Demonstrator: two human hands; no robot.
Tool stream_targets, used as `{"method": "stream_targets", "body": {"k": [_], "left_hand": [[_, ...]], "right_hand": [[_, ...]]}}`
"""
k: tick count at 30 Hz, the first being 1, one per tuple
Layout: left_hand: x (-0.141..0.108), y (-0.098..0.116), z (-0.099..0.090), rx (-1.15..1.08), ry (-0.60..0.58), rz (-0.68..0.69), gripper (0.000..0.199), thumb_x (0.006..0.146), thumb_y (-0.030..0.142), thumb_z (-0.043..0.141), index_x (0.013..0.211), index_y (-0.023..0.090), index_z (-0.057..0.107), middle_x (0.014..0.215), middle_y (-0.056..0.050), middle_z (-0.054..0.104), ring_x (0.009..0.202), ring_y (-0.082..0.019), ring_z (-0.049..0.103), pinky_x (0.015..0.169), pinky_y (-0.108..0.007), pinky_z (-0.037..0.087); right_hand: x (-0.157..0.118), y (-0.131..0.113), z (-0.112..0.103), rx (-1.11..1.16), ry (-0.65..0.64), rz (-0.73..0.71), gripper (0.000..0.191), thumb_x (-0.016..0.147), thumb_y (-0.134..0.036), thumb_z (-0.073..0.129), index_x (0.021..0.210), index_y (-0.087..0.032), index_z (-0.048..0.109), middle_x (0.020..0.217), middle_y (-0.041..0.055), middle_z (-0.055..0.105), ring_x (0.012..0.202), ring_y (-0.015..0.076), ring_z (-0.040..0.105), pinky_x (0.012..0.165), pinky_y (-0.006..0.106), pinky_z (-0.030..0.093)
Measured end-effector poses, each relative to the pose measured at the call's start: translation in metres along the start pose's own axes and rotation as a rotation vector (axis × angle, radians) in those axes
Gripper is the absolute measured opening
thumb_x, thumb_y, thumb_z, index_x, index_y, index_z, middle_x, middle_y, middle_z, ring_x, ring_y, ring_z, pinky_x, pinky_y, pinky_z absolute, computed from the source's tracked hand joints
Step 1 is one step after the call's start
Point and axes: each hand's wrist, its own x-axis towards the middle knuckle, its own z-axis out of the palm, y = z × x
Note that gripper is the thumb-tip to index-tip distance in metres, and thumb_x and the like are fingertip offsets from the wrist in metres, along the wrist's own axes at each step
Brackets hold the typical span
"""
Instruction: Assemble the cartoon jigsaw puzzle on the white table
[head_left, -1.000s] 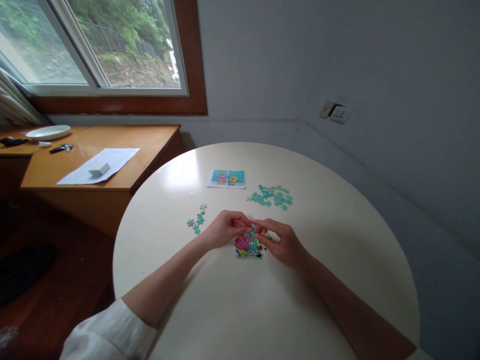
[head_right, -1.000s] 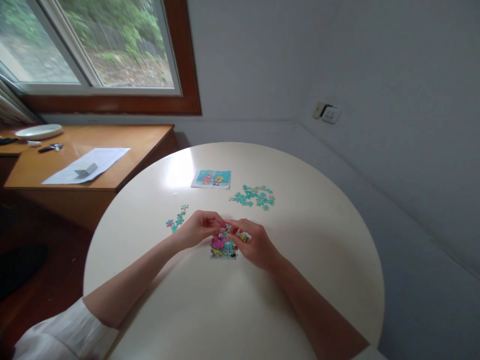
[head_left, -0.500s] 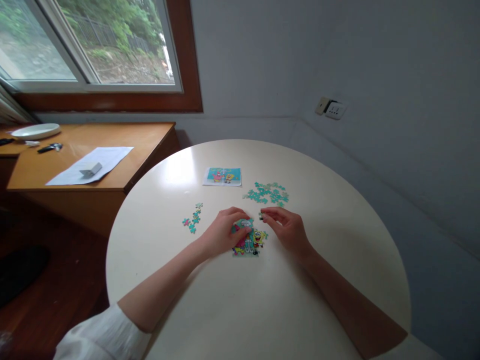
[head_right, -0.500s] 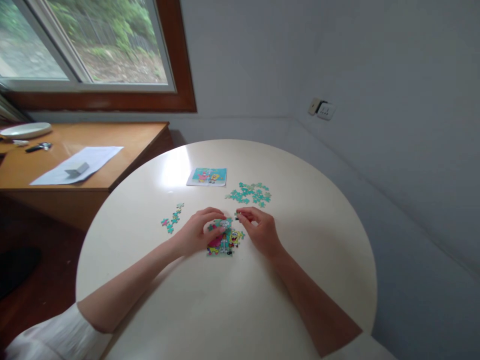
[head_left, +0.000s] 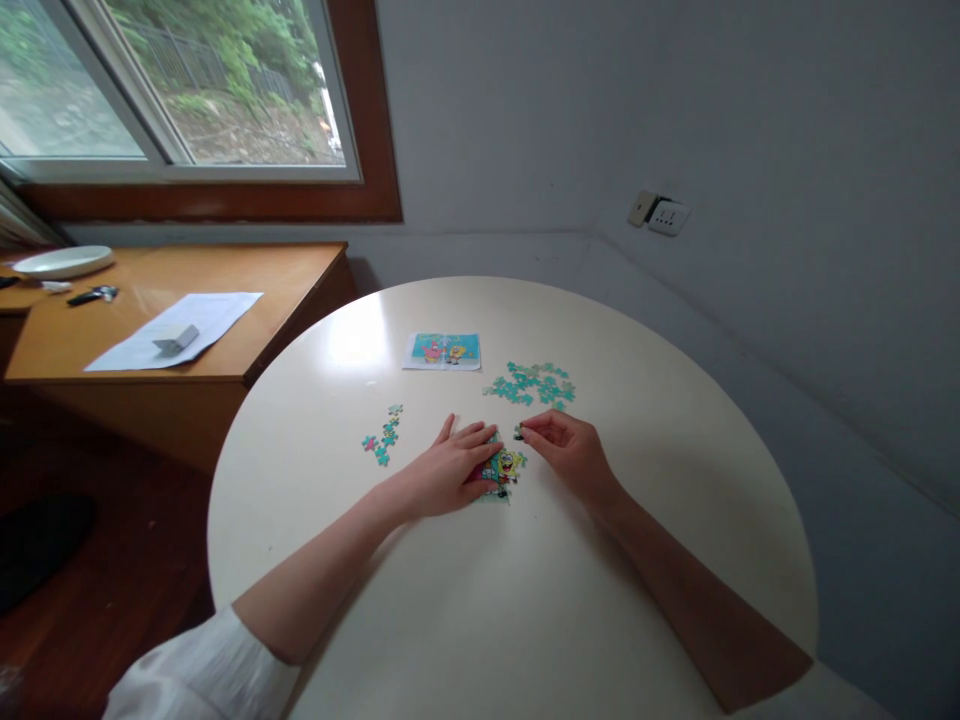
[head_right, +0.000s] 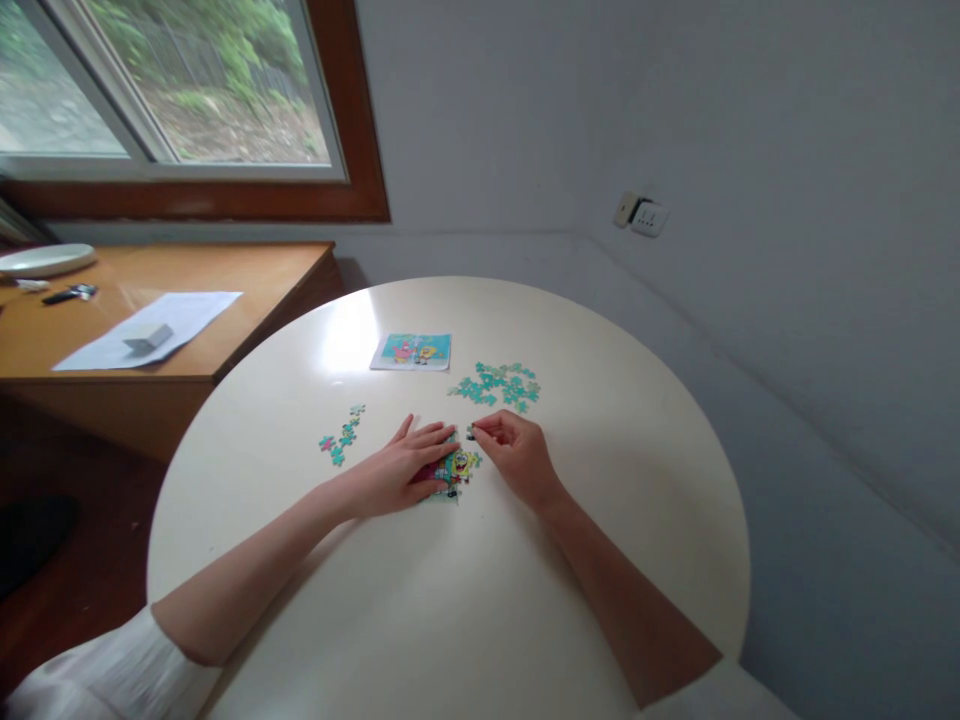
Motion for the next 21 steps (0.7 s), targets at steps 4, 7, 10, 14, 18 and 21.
{"method": "stream_targets", "body": {"k": [4,7,10,14,18,21], "left_hand": [[0.001,-0.001,-0.001,0.033,0.031,-0.04,0.05,0.082,0.036,0.048,0.127,0.016,0.042,0.138,-0.015,0.034,0.129,-0.026,0.027,0.106,-0.052,0.008],[0.002,-0.003,-0.002,0.052,0.063,-0.091,0.045,0.082,0.031,0.047,0.124,0.016,0.045,0.136,-0.014,0.039,0.127,-0.025,0.031,0.106,-0.052,0.01],[0.003,-0.005,-0.003,0.044,0.083,-0.12,0.042,0.082,0.028,0.046,0.123,0.016,0.046,0.134,-0.014,0.041,0.126,-0.025,0.033,0.106,-0.052,0.011],[0.003,-0.006,-0.003,0.024,0.089,-0.111,0.041,0.082,0.026,0.045,0.122,0.017,0.046,0.133,-0.014,0.042,0.126,-0.025,0.034,0.105,-0.053,0.013],[0.003,-0.009,0.0,0.006,0.092,-0.089,0.041,0.082,0.025,0.043,0.122,0.018,0.045,0.135,-0.014,0.04,0.127,-0.026,0.032,0.105,-0.054,0.012],[0.003,-0.009,0.001,0.006,0.092,-0.08,0.04,0.084,0.024,0.039,0.123,0.019,0.045,0.136,-0.014,0.039,0.127,-0.025,0.031,0.105,-0.054,0.011]], "right_hand": [[0.0,-0.001,-0.001,-0.02,-0.022,0.006,0.024,0.068,-0.038,0.065,0.075,-0.015,0.064,0.07,0.0047,0.065,0.067,0.0163,0.062,0.065,0.031,0.052],[0.0,-0.002,-0.001,-0.025,-0.041,0.013,0.026,0.068,-0.034,0.064,0.086,-0.016,0.065,0.071,0.004,0.066,0.066,0.0157,0.062,0.063,0.029,0.051],[0.0,-0.003,0.0,-0.059,-0.072,0.001,0.025,0.071,-0.032,0.06,0.091,-0.017,0.066,0.077,0.0051,0.068,0.069,0.0159,0.062,0.061,0.028,0.051],[-0.001,-0.006,0.0,-0.165,-0.094,-0.033,0.021,0.072,-0.03,0.058,0.085,-0.017,0.068,0.077,0.0057,0.069,0.069,0.0164,0.062,0.058,0.027,0.049],[-0.002,-0.011,0.001,-0.206,-0.121,-0.049,0.019,0.071,-0.029,0.058,0.083,-0.017,0.067,0.071,0.0046,0.069,0.064,0.0156,0.062,0.053,0.025,0.046],[-0.003,-0.013,0.002,-0.213,-0.153,-0.045,0.018,0.071,-0.028,0.059,0.083,-0.017,0.067,0.071,0.0043,0.069,0.064,0.0156,0.063,0.053,0.024,0.046]]}}
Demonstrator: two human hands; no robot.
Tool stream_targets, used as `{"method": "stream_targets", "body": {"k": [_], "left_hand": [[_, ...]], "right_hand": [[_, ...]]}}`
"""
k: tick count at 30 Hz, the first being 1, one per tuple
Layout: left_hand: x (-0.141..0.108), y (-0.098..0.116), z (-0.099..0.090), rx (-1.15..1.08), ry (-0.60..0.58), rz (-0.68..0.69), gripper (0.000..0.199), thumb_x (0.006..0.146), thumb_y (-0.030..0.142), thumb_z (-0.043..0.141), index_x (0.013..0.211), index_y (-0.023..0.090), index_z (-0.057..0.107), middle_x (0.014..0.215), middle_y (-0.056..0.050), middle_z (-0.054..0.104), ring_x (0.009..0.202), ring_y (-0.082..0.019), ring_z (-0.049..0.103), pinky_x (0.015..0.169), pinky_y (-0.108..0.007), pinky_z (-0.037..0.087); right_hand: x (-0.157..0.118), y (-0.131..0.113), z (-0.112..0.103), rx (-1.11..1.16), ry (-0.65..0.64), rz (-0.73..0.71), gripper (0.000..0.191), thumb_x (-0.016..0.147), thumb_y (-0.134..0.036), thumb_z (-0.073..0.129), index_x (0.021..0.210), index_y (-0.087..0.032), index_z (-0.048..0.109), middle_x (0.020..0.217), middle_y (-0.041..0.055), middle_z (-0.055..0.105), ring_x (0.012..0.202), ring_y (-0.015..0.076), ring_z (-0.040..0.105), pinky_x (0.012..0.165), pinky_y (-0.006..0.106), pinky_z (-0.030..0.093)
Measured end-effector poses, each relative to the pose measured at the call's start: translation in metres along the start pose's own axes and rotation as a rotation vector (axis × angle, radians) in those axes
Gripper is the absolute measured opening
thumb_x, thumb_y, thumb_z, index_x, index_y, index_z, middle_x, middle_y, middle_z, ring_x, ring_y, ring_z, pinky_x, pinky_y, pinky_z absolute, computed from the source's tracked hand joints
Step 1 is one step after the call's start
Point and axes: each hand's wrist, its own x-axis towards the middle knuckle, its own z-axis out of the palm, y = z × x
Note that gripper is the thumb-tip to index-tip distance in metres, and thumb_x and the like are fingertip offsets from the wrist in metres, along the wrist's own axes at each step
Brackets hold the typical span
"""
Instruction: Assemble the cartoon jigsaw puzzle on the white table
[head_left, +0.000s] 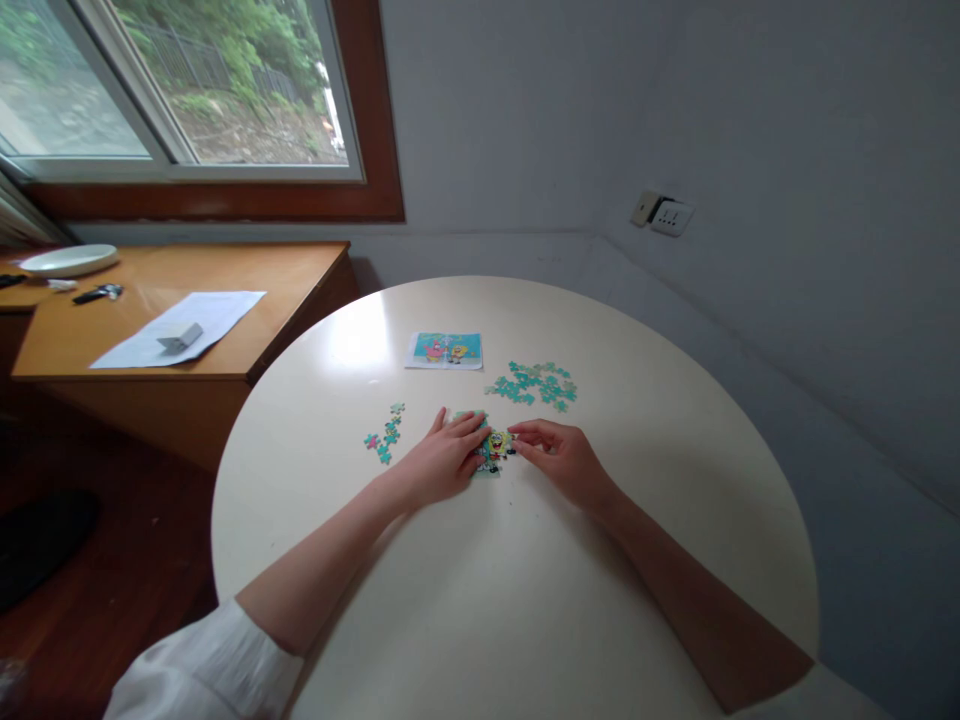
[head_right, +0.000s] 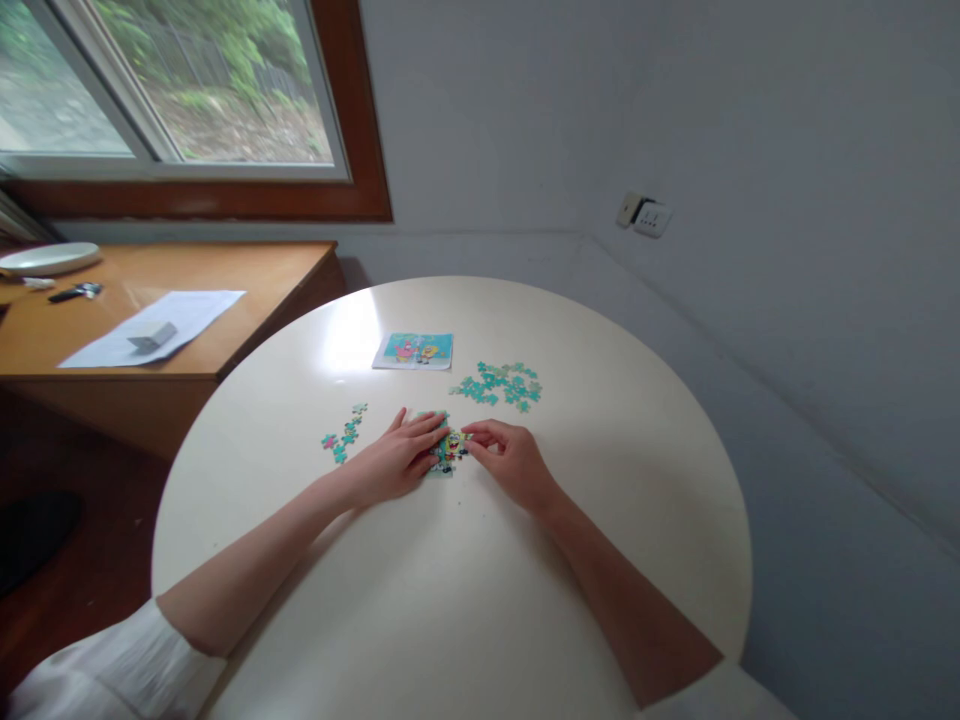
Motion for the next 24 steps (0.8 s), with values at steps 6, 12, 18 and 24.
{"method": "stream_targets", "body": {"k": [6,12,18,24], "left_hand": [[-0.0002,0.0005,-0.0001,0.022,-0.034,-0.011,0.041,0.085,0.024,0.035,0.125,0.017,0.042,0.137,-0.014,0.037,0.128,-0.025,0.03,0.105,-0.054,0.01],[-0.0005,0.0004,-0.0007,0.016,-0.032,-0.008,0.041,0.084,0.022,0.035,0.125,0.017,0.042,0.137,-0.014,0.037,0.129,-0.025,0.029,0.105,-0.054,0.01],[-0.0006,0.0022,-0.0025,0.009,-0.037,-0.016,0.04,0.084,0.023,0.035,0.124,0.018,0.042,0.137,-0.014,0.037,0.129,-0.025,0.029,0.105,-0.055,0.009],[-0.0003,0.0022,-0.0027,0.024,-0.047,-0.02,0.041,0.084,0.023,0.036,0.124,0.017,0.042,0.137,-0.015,0.036,0.129,-0.025,0.028,0.105,-0.054,0.009]], "right_hand": [[-0.0034,-0.0006,0.0043,-0.028,-0.082,-0.014,0.016,0.071,-0.025,0.059,0.082,-0.018,0.069,0.072,0.0035,0.07,0.066,0.0151,0.064,0.058,0.024,0.049],[-0.0038,0.0013,0.0043,-0.067,-0.115,-0.05,0.015,0.07,-0.023,0.06,0.08,-0.018,0.07,0.073,0.004,0.071,0.065,0.0154,0.064,0.059,0.024,0.049],[-0.004,0.0009,0.0038,-0.09,-0.136,-0.08,0.013,0.071,-0.022,0.06,0.079,-0.018,0.07,0.075,0.0042,0.07,0.067,0.0152,0.063,0.063,0.025,0.049],[-0.0042,0.0006,0.0035,-0.114,-0.158,-0.103,0.014,0.071,-0.02,0.06,0.081,-0.017,0.069,0.075,0.0044,0.07,0.068,0.0149,0.062,0.064,0.025,0.047]]}}
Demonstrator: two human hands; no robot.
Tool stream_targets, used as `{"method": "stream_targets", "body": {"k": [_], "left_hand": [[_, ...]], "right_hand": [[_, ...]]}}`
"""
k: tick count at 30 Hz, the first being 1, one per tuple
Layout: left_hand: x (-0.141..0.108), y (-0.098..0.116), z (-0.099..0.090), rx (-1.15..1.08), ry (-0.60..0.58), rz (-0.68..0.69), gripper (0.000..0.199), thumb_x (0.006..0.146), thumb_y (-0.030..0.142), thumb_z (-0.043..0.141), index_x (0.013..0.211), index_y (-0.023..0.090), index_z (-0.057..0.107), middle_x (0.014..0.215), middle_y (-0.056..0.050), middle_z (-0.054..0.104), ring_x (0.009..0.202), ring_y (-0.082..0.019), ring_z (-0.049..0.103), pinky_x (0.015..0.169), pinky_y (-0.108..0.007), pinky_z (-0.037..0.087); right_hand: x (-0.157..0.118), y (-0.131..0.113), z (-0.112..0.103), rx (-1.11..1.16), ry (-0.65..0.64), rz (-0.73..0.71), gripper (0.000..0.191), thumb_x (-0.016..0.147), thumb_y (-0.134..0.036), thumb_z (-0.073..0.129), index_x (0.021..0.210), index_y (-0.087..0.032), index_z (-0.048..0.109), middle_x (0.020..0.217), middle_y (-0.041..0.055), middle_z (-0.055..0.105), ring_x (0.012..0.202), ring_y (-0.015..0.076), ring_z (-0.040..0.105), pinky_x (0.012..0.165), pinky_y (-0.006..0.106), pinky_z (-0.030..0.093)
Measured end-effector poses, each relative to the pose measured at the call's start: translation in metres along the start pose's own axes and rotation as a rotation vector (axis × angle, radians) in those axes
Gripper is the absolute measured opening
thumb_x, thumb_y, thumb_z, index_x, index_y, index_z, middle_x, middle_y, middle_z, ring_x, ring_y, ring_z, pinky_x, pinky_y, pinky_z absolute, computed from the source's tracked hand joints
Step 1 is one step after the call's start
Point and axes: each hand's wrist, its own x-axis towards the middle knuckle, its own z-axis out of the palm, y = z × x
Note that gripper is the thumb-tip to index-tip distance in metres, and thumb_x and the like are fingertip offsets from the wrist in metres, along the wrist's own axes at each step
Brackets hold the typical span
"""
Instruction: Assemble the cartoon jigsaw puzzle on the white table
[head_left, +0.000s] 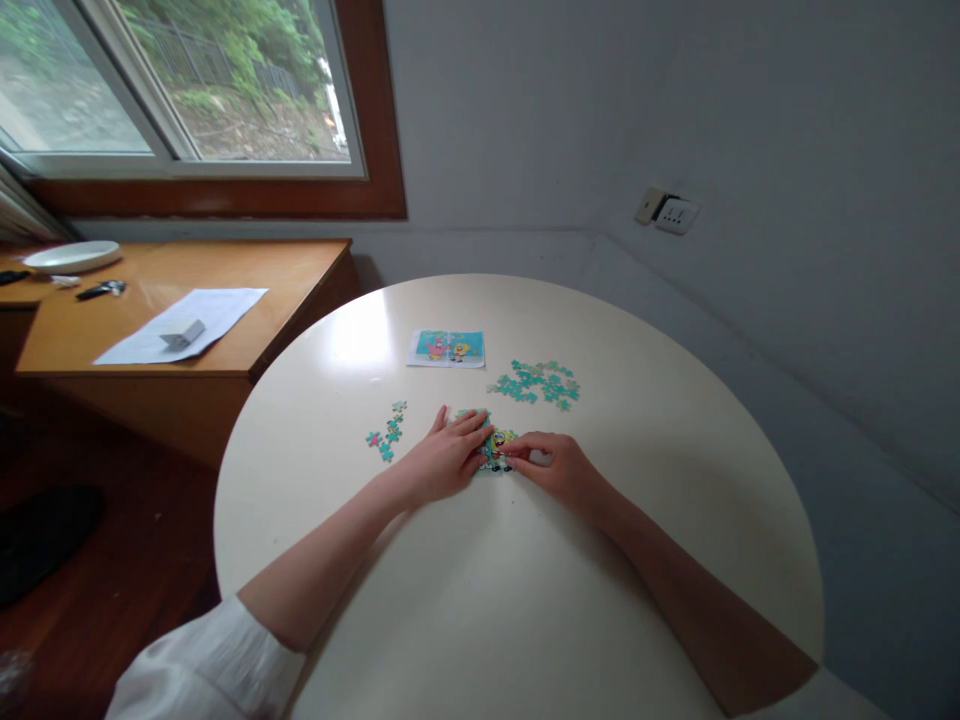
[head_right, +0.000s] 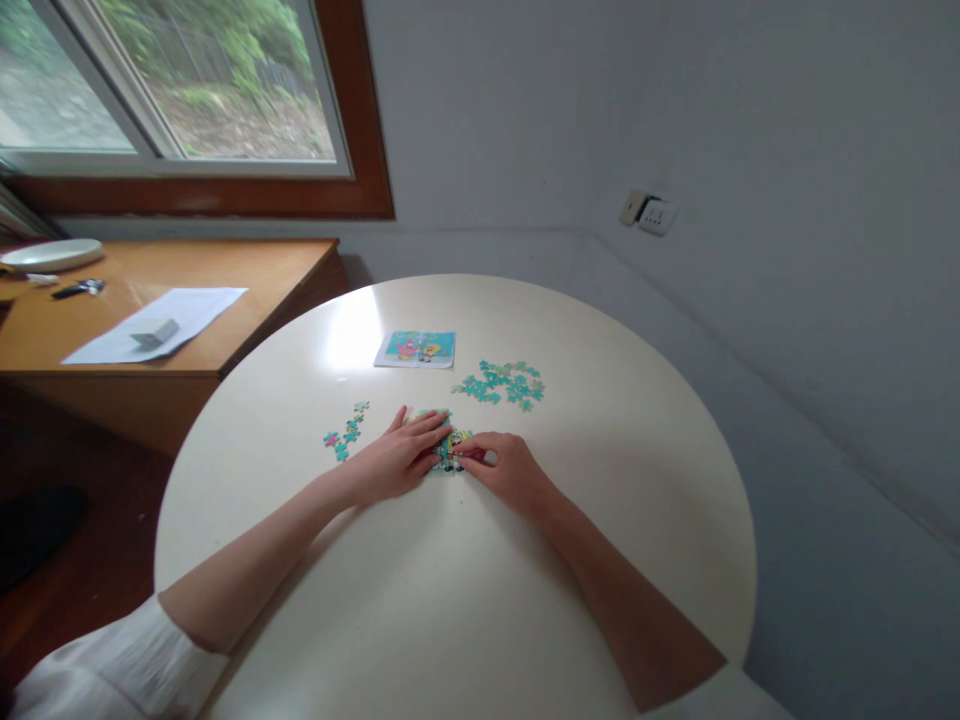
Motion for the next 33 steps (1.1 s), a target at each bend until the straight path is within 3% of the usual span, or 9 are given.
{"method": "stream_targets", "body": {"k": [33], "left_hand": [[0.0,0.0024,-0.0021,0.036,-0.023,-0.015,0.042,0.085,0.023,0.035,0.126,0.016,0.04,0.137,-0.014,0.036,0.129,-0.024,0.029,0.105,-0.054,0.01]], "right_hand": [[-0.0002,-0.0017,0.0004,-0.027,-0.021,-0.028,0.012,0.071,-0.013,0.059,0.079,-0.018,0.066,0.07,0.0008,0.061,0.066,0.0126,0.057,0.065,0.025,0.044]]}}
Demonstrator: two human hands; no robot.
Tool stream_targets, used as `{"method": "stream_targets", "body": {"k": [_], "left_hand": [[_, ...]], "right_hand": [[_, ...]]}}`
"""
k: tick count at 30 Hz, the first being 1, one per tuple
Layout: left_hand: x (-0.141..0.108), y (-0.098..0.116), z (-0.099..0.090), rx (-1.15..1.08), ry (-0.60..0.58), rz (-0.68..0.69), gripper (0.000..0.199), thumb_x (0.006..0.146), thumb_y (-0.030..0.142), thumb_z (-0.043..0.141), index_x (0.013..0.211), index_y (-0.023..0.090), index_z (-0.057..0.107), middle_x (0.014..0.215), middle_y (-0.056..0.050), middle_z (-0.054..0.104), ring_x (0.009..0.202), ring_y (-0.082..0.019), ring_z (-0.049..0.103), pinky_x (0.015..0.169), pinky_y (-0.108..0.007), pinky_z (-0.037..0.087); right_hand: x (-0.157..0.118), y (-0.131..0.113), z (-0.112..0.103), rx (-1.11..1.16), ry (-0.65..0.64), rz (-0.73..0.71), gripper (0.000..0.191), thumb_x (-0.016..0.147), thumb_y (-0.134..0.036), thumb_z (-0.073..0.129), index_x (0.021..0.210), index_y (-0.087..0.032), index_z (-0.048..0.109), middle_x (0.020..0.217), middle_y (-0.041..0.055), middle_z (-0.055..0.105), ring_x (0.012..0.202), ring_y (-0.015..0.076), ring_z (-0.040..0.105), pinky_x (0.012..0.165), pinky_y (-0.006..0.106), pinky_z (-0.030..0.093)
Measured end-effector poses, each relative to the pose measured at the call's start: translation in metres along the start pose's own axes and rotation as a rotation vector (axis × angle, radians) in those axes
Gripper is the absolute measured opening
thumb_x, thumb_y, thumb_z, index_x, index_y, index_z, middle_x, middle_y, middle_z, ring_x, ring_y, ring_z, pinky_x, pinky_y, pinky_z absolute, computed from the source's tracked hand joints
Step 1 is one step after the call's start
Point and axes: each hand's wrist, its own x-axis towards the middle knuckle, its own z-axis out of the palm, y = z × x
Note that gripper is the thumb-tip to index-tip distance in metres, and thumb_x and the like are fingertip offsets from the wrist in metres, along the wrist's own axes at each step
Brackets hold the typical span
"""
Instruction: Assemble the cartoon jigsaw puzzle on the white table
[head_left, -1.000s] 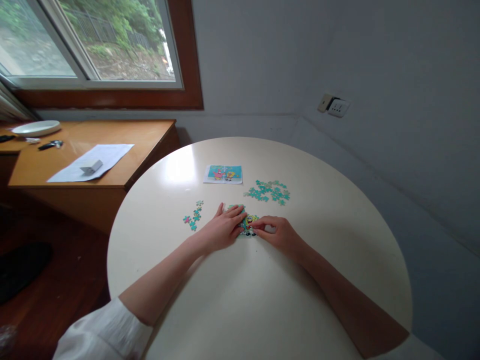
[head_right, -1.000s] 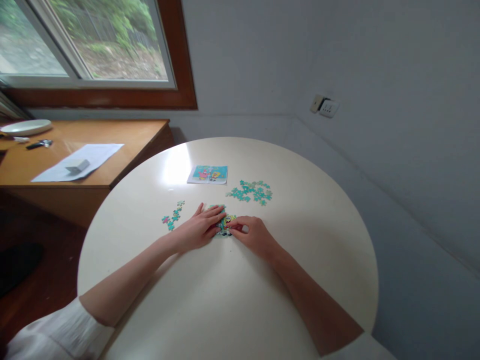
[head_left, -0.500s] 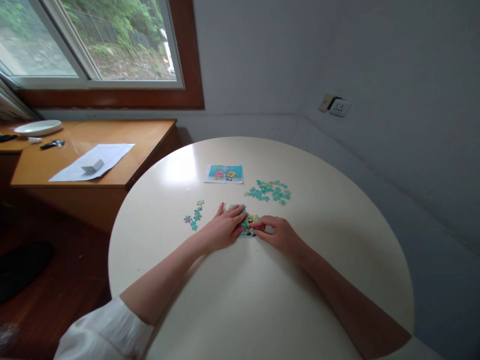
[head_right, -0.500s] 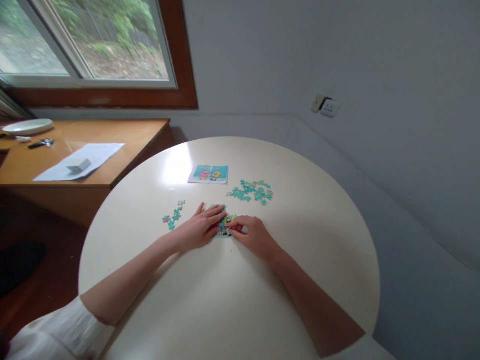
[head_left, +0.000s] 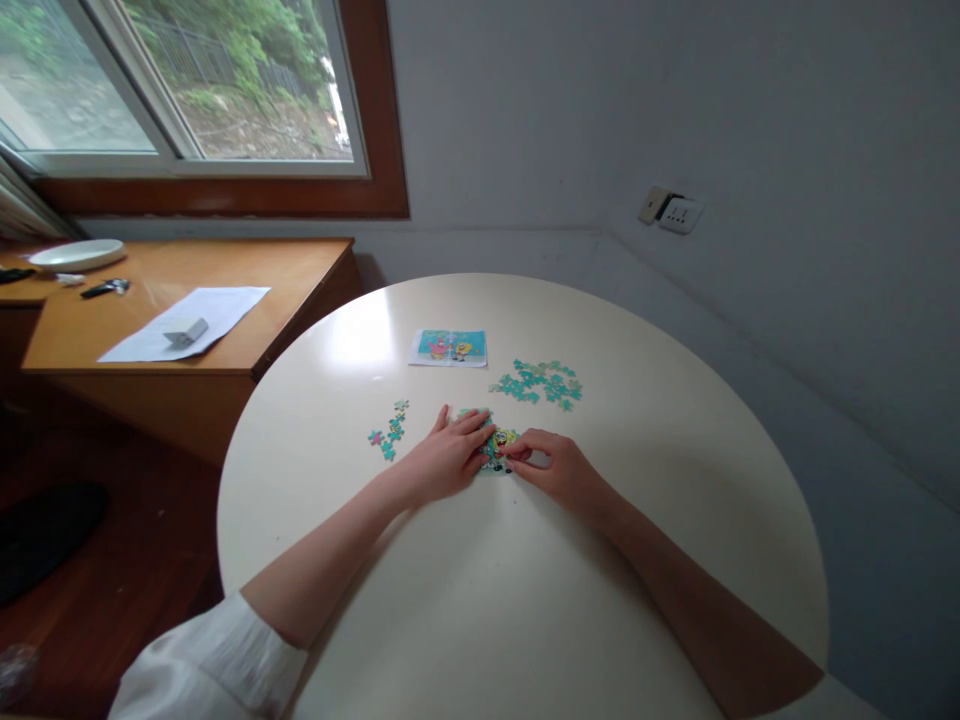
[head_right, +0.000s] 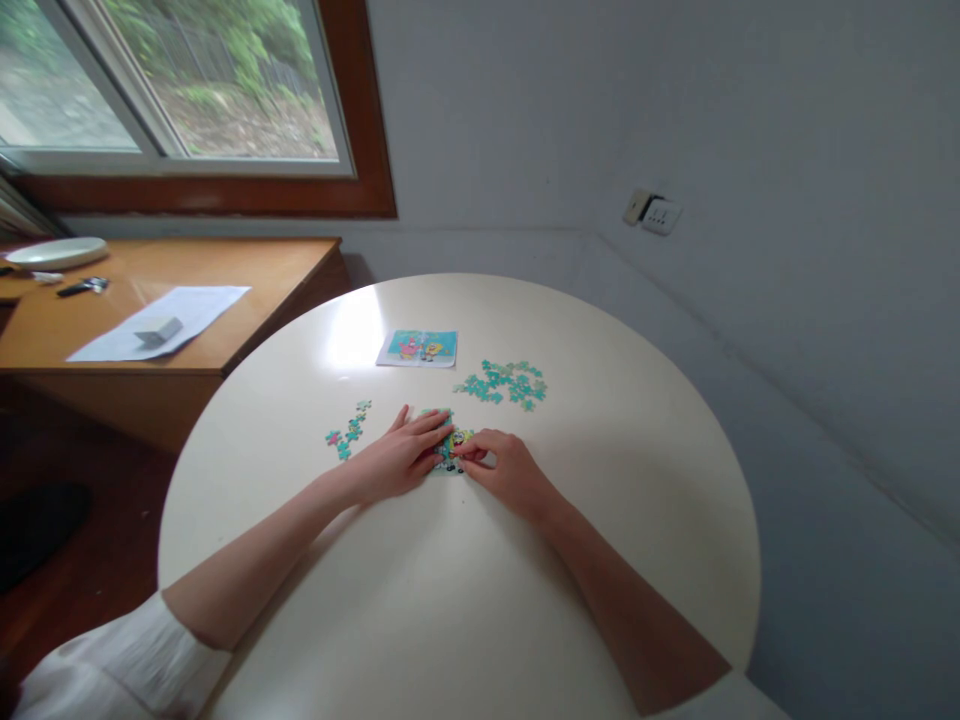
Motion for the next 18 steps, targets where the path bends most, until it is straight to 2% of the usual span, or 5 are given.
{"method": "stream_targets", "body": {"k": [5,11,18], "left_hand": [[-0.0002,0.0,-0.0002,-0.008,0.015,0.007,0.041,0.085,0.023,0.035,0.125,0.017,0.041,0.137,-0.014,0.036,0.128,-0.024,0.03,0.105,-0.054,0.011],[-0.0003,0.0001,0.0003,-0.002,0.016,-0.001,0.042,0.085,0.024,0.035,0.126,0.016,0.041,0.137,-0.014,0.036,0.128,-0.025,0.031,0.105,-0.055,0.011],[0.0001,-0.0015,0.0014,-0.007,0.028,0.015,0.041,0.085,0.025,0.036,0.125,0.016,0.042,0.137,-0.014,0.037,0.128,-0.025,0.031,0.105,-0.055,0.011]], "right_hand": [[0.0006,0.0002,0.0017,-0.04,0.009,-0.022,0.012,0.07,-0.01,0.059,0.077,-0.018,0.065,0.069,0.0003,0.059,0.067,0.0128,0.055,0.065,0.026,0.043],[0.0017,-0.0002,0.0035,-0.114,0.063,-0.054,0.021,0.065,-0.006,0.06,0.081,-0.019,0.059,0.071,-0.0006,0.056,0.067,0.0131,0.049,0.065,0.027,0.042],[0.0018,0.0005,0.0051,-0.103,0.065,-0.044,0.019,0.064,-0.007,0.06,0.077,-0.02,0.056,0.07,-0.0013,0.054,0.066,0.0129,0.048,0.064,0.027,0.041]]}}
